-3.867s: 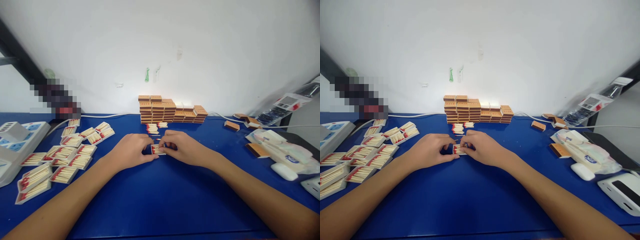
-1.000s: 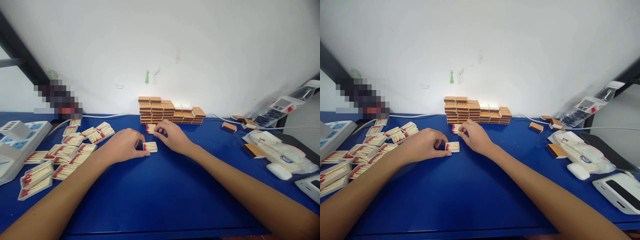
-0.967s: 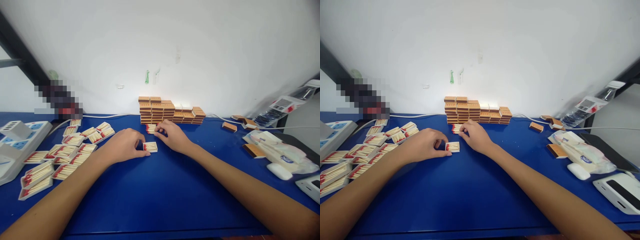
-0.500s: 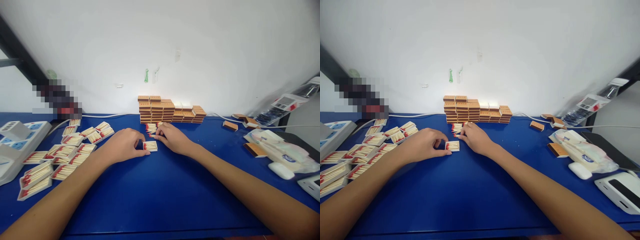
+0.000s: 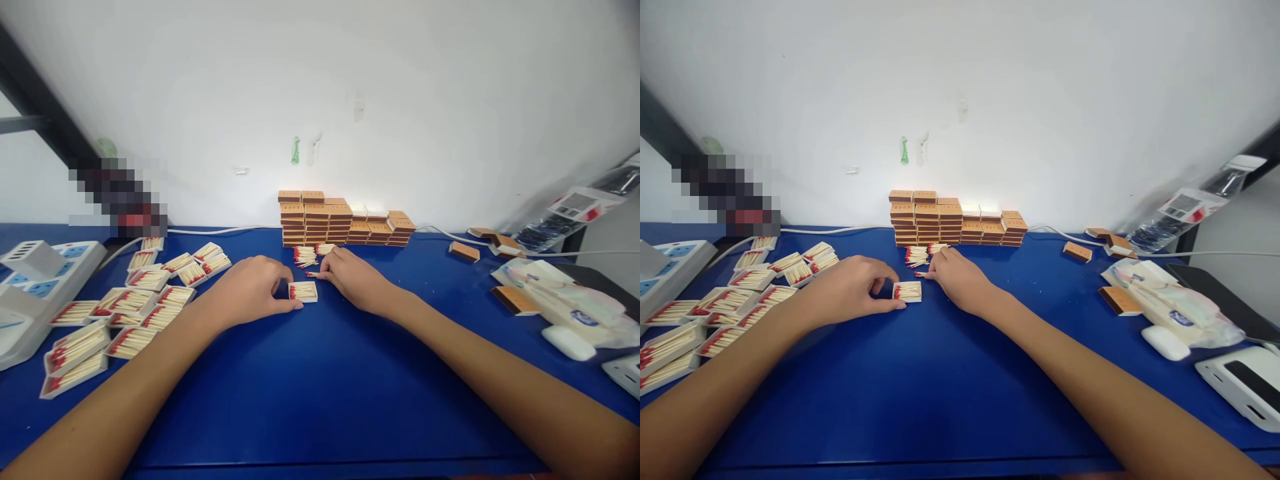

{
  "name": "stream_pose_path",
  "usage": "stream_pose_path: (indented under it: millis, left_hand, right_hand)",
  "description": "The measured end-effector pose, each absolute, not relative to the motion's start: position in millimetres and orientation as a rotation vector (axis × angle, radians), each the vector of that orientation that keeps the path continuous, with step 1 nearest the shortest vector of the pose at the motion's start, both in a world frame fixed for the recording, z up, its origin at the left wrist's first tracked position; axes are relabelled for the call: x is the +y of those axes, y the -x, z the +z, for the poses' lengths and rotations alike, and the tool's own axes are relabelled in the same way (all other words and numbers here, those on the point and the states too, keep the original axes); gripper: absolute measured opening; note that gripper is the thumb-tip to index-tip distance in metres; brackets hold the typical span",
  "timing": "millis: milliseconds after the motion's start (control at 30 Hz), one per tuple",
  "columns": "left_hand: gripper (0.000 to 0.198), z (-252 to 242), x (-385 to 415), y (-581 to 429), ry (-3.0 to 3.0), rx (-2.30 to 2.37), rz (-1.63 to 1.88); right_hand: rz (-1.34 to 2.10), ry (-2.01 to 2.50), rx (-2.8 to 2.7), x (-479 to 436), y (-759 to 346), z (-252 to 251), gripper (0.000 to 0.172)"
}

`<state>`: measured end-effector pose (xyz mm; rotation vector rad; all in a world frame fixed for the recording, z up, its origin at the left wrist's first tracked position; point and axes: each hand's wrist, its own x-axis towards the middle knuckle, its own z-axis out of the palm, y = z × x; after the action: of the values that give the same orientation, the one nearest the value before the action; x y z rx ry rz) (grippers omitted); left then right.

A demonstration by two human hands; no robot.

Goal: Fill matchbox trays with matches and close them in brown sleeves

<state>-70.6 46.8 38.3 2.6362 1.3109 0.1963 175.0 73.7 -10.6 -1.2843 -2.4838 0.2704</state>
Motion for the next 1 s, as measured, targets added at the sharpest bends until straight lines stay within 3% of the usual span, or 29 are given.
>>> stream_pose_path:
  millis: [1000]
  left_hand:
    - [0.028,31.8,44.3,66.1,-2.653,1.262,0.256]
  right_hand:
    - [0.597,1.148,-2.325,36.9,-164.3,-2.2,0.009]
